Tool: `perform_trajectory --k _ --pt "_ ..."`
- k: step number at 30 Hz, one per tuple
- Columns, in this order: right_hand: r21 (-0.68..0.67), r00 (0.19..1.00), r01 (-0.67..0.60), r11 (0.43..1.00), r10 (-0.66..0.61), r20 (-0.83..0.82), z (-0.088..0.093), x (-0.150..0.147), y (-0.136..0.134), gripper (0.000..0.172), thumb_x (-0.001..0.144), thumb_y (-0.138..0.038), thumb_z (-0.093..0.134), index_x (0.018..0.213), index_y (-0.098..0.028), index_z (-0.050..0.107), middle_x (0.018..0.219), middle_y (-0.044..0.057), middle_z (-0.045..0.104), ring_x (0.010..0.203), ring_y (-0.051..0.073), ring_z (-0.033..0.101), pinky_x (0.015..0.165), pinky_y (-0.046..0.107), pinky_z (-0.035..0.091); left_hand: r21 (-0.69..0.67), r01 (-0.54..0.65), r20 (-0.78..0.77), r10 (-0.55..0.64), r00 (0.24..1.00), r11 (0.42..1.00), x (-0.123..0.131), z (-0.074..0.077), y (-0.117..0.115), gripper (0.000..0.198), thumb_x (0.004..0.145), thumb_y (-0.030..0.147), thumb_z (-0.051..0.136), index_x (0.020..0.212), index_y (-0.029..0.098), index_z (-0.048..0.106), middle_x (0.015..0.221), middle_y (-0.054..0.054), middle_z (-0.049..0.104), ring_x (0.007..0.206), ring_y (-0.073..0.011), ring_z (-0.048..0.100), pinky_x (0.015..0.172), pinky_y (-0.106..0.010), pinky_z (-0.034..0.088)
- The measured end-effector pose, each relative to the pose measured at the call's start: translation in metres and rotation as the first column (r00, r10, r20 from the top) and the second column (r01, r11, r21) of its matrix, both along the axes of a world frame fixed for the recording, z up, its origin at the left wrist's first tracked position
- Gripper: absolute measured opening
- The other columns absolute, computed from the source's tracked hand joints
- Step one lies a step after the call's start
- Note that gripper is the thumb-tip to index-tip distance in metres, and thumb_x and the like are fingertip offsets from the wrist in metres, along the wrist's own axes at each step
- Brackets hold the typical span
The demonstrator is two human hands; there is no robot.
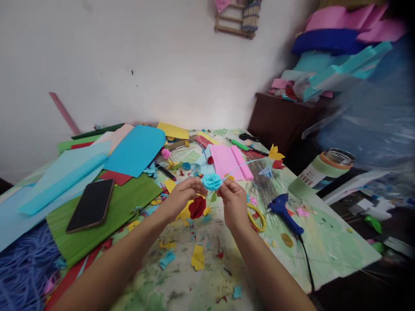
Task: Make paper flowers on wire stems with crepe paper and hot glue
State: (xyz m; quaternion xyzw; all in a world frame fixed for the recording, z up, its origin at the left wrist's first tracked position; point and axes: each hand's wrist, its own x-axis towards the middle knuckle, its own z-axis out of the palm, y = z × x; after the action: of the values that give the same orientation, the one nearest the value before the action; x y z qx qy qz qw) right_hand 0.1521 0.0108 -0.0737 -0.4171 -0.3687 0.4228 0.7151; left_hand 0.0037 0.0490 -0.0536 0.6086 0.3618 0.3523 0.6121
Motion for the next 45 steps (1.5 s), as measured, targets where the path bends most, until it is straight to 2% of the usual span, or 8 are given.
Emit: perform_trajectory --k 4,7,13,21,29,34,40,45 --pt "-0.011 1.0 -0.014 1.0 0.015 0.016 -0.006 -0.005 0.001 0.018 0.07 -0.028 0.063 0.057 -0.016 0.056 0.055 -0.003 0.052 0.055 0.01 0.043 0.058 0.024 0.034 0.027 0.059 -0.09 -0.056 0.994 0.998 0.007 0.002 -0.009 0.017 0.064 0.017 0.047 0.075 0.014 0.06 0.073 -0.006 0.063 0.07 -0.0173 0.059 0.068 -0.03 0.047" --pt "-0.036 0.999 -0.035 0.999 0.036 0.016 -0.009 -0.009 0.0 0.017 0.069 -0.027 0.063 0.057 -0.016 0.057 0.054 -0.003 0.052 0.055 0.01 0.044 0.059 0.024 0.036 0.119 0.014 -0.15 0.004 0.989 0.993 0.011 0.005 -0.012 0.015 0.064 0.02 0.056 0.077 0.015 0.061 0.073 -0.004 0.065 0.07 -0.0163 0.059 0.067 -0.027 0.046" --pt "-0.068 0.994 -0.053 0.996 0.059 0.088 -0.011 -0.011 -0.003 0.017 0.068 -0.027 0.064 0.055 -0.017 0.059 0.053 -0.004 0.053 0.054 0.01 0.044 0.059 0.024 0.036 0.283 -0.012 -0.324 0.107 0.94 0.959 0.009 0.003 -0.01 0.011 0.065 0.016 0.055 0.055 0.015 0.058 0.049 0.003 0.054 0.048 -0.0094 0.05 0.051 -0.021 0.037" --pt "-0.05 0.972 -0.16 0.986 0.166 0.166 -0.01 -0.004 -0.005 0.014 0.069 -0.03 0.062 0.062 -0.017 0.062 0.06 -0.001 0.059 0.06 0.012 0.049 0.062 0.026 0.04 0.052 0.013 -0.154 -0.005 0.988 0.999 0.007 -0.001 -0.007 0.024 0.068 0.034 0.061 0.055 0.014 0.057 0.049 -0.001 0.058 0.04 -0.0078 0.045 0.042 -0.02 0.032" --pt "-0.053 0.963 -0.148 0.988 0.156 0.219 -0.011 -0.002 -0.006 0.011 0.067 -0.028 0.065 0.067 -0.018 0.062 0.064 0.001 0.061 0.062 0.013 0.053 0.064 0.028 0.042 0.044 -0.014 -0.141 0.02 0.99 0.999 0.005 0.002 -0.008 0.019 0.066 0.028 0.061 0.054 0.014 0.056 0.048 0.0 0.058 0.037 -0.0069 0.044 0.038 -0.019 0.029" --pt "-0.045 0.9 -0.09 0.995 0.101 0.425 -0.015 0.0 -0.005 0.01 0.071 -0.026 0.061 0.065 -0.018 0.061 0.063 0.0 0.059 0.061 0.014 0.051 0.061 0.028 0.041 -0.099 -0.008 -0.075 0.0 0.997 0.995 0.005 0.004 -0.009 0.021 0.064 0.028 0.065 0.053 0.014 0.055 0.044 0.001 0.055 0.036 -0.0061 0.043 0.039 -0.019 0.031" --pt "0.181 0.786 -0.077 0.98 -0.052 0.616 -0.007 0.002 -0.009 0.013 0.076 -0.023 0.059 0.064 -0.02 0.06 0.067 0.001 0.059 0.069 0.015 0.053 0.068 0.029 0.04 -0.287 0.117 0.096 -0.094 0.991 0.951 0.003 0.008 -0.009 0.018 0.06 0.023 0.069 0.053 0.013 0.055 0.041 0.002 0.052 0.037 -0.0077 0.048 0.043 -0.02 0.038" --pt "0.267 0.836 -0.134 0.954 -0.036 0.548 -0.008 0.001 -0.007 0.014 0.077 -0.023 0.058 0.064 -0.023 0.063 0.066 0.001 0.06 0.069 0.016 0.054 0.069 0.031 0.042 -0.374 0.175 0.153 -0.126 0.98 0.911 0.0 0.007 -0.01 0.019 0.057 0.022 0.072 0.053 0.012 0.057 0.039 0.002 0.049 0.034 -0.007 0.045 0.038 -0.019 0.038"
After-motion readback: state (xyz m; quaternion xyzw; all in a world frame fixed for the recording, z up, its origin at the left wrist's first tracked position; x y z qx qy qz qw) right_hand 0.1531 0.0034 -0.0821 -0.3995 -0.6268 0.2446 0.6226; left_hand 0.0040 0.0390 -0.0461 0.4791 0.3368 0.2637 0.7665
